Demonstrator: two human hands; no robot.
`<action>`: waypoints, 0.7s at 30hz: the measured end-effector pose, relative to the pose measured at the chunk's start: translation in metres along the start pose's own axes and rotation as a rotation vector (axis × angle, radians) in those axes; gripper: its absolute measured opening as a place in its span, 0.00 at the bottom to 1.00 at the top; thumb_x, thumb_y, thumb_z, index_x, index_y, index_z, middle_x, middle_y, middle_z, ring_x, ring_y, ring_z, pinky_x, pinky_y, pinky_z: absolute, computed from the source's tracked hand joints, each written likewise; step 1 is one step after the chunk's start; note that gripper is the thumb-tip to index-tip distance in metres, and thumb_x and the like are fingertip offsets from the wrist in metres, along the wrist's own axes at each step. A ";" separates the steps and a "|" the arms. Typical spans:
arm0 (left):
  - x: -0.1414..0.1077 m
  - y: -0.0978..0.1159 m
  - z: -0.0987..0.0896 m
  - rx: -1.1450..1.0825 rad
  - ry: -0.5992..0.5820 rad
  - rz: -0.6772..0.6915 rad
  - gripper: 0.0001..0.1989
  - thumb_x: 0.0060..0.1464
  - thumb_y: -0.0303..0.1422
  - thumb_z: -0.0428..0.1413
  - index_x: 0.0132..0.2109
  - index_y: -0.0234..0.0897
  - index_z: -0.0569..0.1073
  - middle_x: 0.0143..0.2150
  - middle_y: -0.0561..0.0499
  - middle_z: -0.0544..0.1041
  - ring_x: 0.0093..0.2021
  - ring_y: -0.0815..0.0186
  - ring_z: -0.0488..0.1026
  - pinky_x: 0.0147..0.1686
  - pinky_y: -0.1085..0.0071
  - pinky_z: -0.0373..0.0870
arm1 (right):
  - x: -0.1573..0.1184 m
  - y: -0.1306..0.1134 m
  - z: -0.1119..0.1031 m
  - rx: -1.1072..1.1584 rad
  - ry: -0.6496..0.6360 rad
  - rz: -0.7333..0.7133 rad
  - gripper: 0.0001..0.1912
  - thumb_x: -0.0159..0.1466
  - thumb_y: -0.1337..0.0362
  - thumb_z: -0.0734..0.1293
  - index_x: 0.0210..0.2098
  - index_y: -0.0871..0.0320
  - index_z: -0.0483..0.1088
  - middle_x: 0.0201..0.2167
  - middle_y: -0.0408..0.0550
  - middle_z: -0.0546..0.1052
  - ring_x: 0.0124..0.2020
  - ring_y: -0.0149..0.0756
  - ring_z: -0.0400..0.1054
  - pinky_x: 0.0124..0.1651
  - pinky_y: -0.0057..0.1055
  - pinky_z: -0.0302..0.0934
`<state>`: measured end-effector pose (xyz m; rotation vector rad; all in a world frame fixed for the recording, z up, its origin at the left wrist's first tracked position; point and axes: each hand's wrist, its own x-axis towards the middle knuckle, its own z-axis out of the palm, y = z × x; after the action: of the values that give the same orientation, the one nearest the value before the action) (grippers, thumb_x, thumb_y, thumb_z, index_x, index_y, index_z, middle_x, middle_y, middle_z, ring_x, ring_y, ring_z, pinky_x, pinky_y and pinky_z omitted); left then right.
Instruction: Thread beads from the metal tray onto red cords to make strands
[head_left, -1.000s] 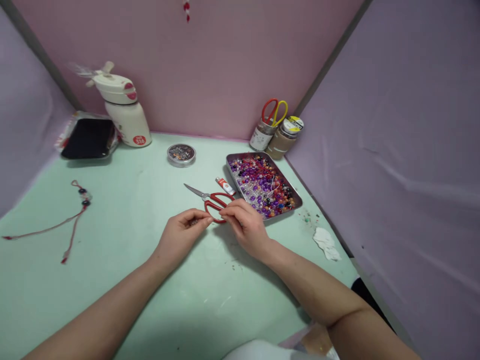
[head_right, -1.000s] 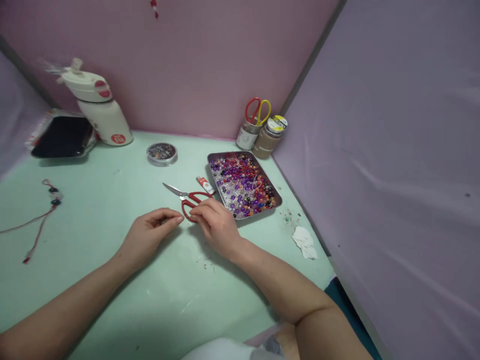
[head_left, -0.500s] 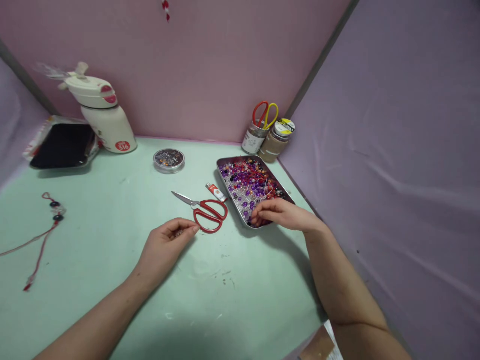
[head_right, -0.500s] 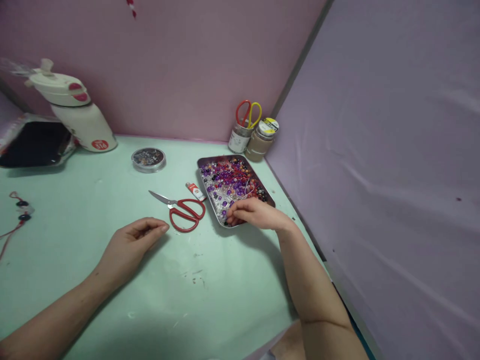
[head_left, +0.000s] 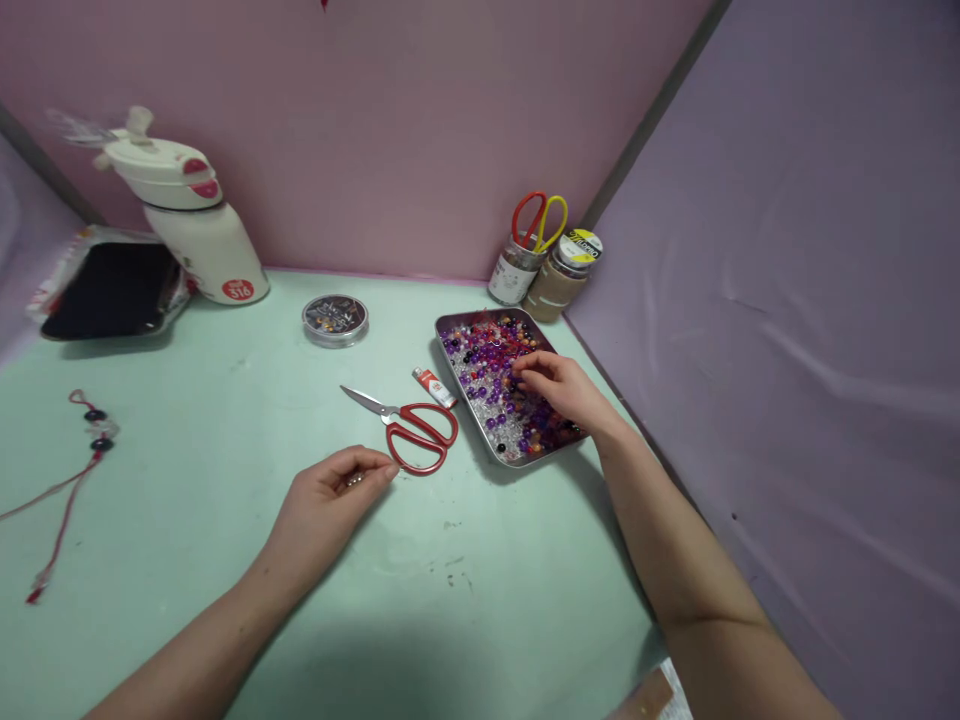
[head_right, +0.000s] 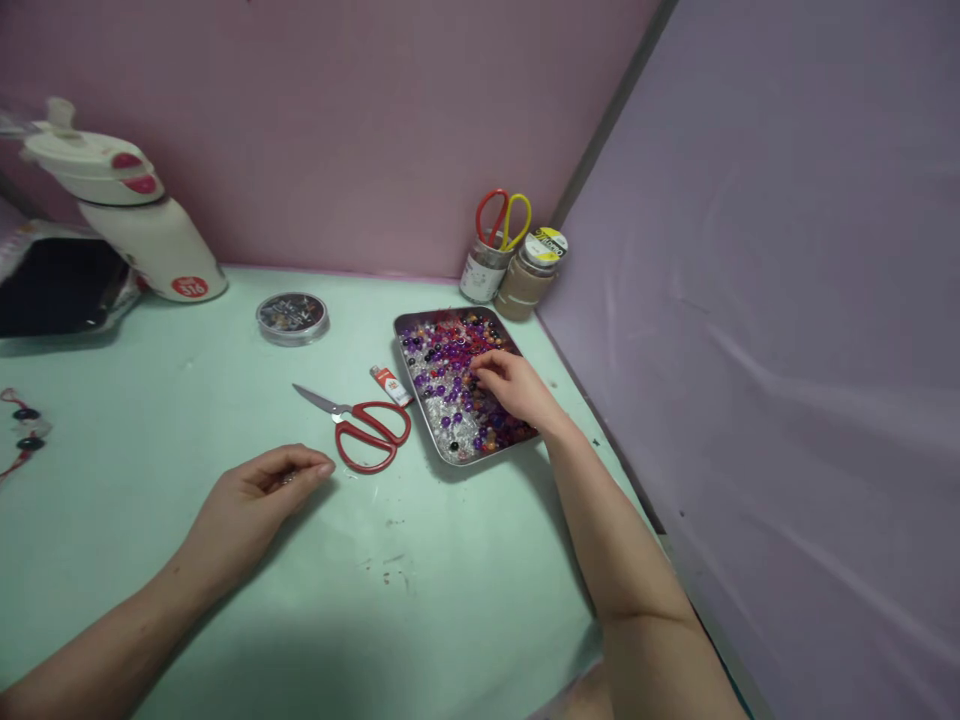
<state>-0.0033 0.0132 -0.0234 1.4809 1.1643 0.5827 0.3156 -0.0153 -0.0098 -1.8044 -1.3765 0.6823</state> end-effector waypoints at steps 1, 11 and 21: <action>0.000 0.000 0.000 -0.004 0.001 -0.002 0.14 0.44 0.44 0.60 0.31 0.38 0.77 0.31 0.49 0.77 0.31 0.65 0.69 0.31 0.73 0.66 | 0.001 -0.001 -0.002 -0.049 0.011 -0.014 0.09 0.60 0.63 0.62 0.39 0.59 0.70 0.37 0.47 0.76 0.35 0.33 0.70 0.40 0.33 0.65; 0.000 -0.001 0.000 0.009 0.001 0.013 0.14 0.44 0.44 0.60 0.30 0.37 0.77 0.30 0.50 0.77 0.30 0.65 0.69 0.30 0.73 0.66 | 0.004 -0.035 -0.018 -0.501 -0.205 -0.210 0.04 0.57 0.68 0.66 0.29 0.57 0.73 0.28 0.43 0.76 0.30 0.32 0.67 0.37 0.30 0.59; 0.000 -0.001 -0.001 0.041 -0.008 0.021 0.14 0.44 0.45 0.59 0.30 0.37 0.77 0.29 0.50 0.76 0.29 0.65 0.69 0.29 0.73 0.65 | -0.002 -0.023 -0.019 -0.602 -0.429 -0.267 0.08 0.53 0.73 0.67 0.24 0.54 0.75 0.29 0.43 0.76 0.31 0.34 0.69 0.38 0.32 0.61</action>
<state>-0.0042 0.0138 -0.0243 1.5309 1.1622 0.5697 0.3168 -0.0186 0.0195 -1.9225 -2.2536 0.5647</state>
